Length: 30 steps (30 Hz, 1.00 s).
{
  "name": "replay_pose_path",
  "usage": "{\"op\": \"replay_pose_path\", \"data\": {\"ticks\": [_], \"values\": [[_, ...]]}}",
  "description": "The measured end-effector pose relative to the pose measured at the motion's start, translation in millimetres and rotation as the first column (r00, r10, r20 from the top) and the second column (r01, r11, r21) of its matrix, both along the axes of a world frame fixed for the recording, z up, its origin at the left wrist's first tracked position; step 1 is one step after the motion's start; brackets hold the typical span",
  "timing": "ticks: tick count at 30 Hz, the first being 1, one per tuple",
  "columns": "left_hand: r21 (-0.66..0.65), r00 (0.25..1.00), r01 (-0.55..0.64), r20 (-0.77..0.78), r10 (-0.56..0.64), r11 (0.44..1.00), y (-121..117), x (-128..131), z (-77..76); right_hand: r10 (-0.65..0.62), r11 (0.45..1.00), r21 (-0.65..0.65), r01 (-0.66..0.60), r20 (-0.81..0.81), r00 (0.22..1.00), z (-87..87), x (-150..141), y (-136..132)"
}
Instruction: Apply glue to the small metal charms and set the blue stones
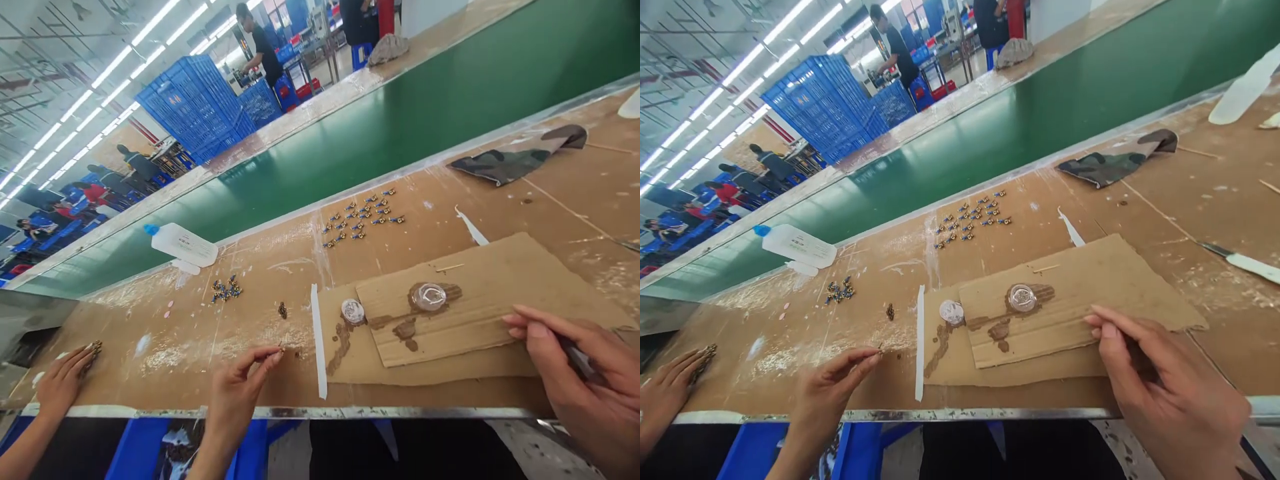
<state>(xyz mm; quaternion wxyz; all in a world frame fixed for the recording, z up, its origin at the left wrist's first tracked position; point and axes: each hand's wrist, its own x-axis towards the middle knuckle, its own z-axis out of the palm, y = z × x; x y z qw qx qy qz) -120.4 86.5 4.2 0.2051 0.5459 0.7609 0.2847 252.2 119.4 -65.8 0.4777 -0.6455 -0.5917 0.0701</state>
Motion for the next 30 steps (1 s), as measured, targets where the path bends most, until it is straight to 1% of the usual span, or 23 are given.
{"op": "replay_pose_path", "data": {"ticks": [3, 6, 8, 10, 12, 14, 16, 17, 19, 21, 22, 24, 27, 30], "values": [[-0.035, 0.998, -0.048, 0.035, 0.049, 0.998, -11.1, 9.1, -8.6, 0.020, 1.000, 0.002, -0.020, -0.048, 0.999, 1.6, 0.3, 0.2], [-0.041, 0.995, -0.093, 0.037, 0.094, 0.995, -12.4, 16.3, -8.6, 0.018, 0.999, 0.039, -0.018, 0.012, 1.000, 5.2, 1.3, 1.7], [-0.036, 0.992, -0.111, 0.062, 0.113, 0.993, -11.2, 24.8, -0.7, 0.018, 0.998, 0.052, -0.021, 0.051, 0.999, 9.9, 0.9, 2.8], [0.000, 0.990, -0.113, 0.084, 0.113, 0.994, -8.3, 38.2, 11.9, 0.011, 0.998, 0.066, -0.016, 0.078, 0.997, 14.7, 0.0, 4.0], [0.059, 0.994, -0.088, 0.064, 0.084, 0.994, -1.9, 56.1, 26.3, 0.026, 0.994, 0.104, -0.035, 0.089, 0.996, 17.7, -0.7, 5.3], [0.105, 1.000, 0.001, -0.008, 0.000, 0.995, 9.8, 77.4, 39.7, 0.050, 0.985, 0.164, -0.063, 0.079, 0.996, 19.0, -1.0, 6.8], [0.133, 0.983, 0.157, -0.115, -0.142, 0.979, 26.9, 100.7, 49.9, 0.060, 0.977, 0.199, -0.072, 0.066, 0.996, 19.1, -1.1, 8.4], [0.139, 0.960, 0.247, -0.166, -0.224, 0.959, 36.8, 112.5, 53.4, 0.059, 0.975, 0.212, -0.070, 0.056, 0.997, 19.0, -1.2, 9.2], [0.128, 0.894, 0.414, -0.243, -0.376, 0.901, 56.9, 134.7, 56.8, 0.068, 0.970, 0.232, -0.073, 0.028, 0.997, 18.7, -1.1, 10.8], [0.111, 0.829, 0.527, -0.285, -0.481, 0.843, 74.7, 152.7, 55.9, 0.093, 0.963, 0.254, -0.089, -0.004, 0.996, 18.4, -0.7, 12.1], [0.105, 0.806, 0.561, -0.297, -0.512, 0.821, 81.9, 159.5, 54.4, 0.103, 0.960, 0.263, -0.096, -0.012, 0.995, 18.4, -0.2, 12.6], [0.080, 0.780, 0.591, -0.312, -0.543, 0.803, 92.9, 169.0, 50.7, 0.105, 0.958, 0.272, -0.095, -0.022, 0.994, 18.7, 0.9, 13.3], [0.023, 0.777, 0.581, -0.315, -0.546, 0.814, 101.9, 177.0, 47.7, 0.102, 0.955, 0.283, -0.086, -0.043, 0.994, 19.8, 2.7, 13.4], [-0.016, 0.786, 0.551, -0.327, -0.525, 0.835, 106.0, 183.5, 49.4, 0.092, 0.954, 0.292, -0.070, -0.064, 0.994, 20.7, 3.9, 13.7]]}}
